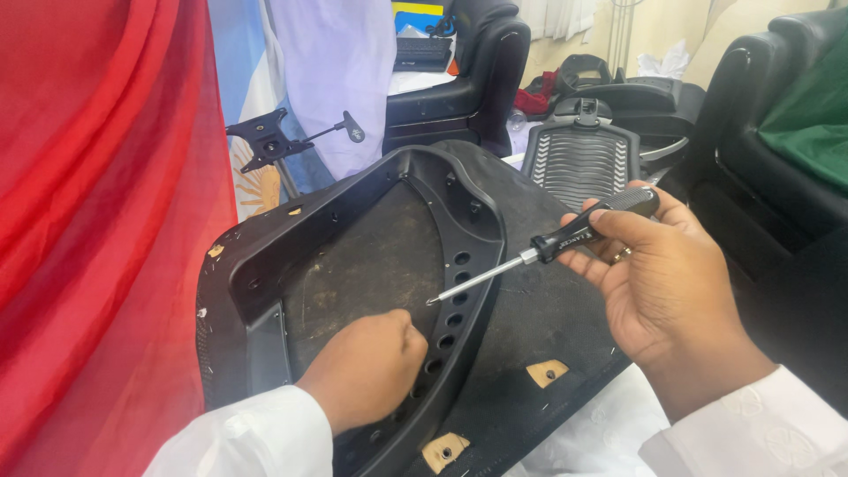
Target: The person uses a screwdriver to tighten screws into a black plastic chair frame. The person holds the frame with one hand and turns the screwdriver with the other, working on multiple screw holes along the frame's edge.
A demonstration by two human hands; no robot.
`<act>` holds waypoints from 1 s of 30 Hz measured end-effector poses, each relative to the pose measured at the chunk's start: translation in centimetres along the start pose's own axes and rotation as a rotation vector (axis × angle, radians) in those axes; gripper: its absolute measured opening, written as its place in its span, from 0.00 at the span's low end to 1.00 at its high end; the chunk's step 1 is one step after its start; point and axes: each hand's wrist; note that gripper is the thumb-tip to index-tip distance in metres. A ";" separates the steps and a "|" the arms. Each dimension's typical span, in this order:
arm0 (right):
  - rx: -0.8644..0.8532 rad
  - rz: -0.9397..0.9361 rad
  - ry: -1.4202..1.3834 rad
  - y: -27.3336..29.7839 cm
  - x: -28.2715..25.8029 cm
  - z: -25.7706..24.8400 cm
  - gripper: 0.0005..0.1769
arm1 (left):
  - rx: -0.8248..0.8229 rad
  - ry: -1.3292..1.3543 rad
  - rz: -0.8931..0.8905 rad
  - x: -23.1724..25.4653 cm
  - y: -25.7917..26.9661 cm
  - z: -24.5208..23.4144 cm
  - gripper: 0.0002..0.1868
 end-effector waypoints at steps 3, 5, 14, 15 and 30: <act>0.058 0.129 -0.142 -0.9 0.3 -1.2 0.15 | -0.007 0.909 -0.341 -0.8 -0.1 0.1 0.16; 0.081 0.246 -0.253 -1.7 0.8 -1.7 0.14 | -0.077 1.393 -0.420 -1.4 0.5 -0.7 0.10; -0.077 0.441 -0.025 -4.5 5.4 -1.6 0.10 | -0.161 1.854 -0.571 -0.5 0.9 -3.6 0.05; -0.089 0.455 0.025 -4.7 5.8 -1.2 0.10 | -0.157 1.842 -0.563 -0.1 0.5 -3.7 0.05; -0.218 0.231 0.629 -6.7 7.3 3.7 0.09 | -0.199 -0.122 -0.169 5.9 0.9 -1.7 0.26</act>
Point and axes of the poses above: each hand's wrist, its own y-axis away from the middle knuckle, its own z-axis out of the palm, x = y × z, and after that the axes turned 2 degrees about y, right-handed
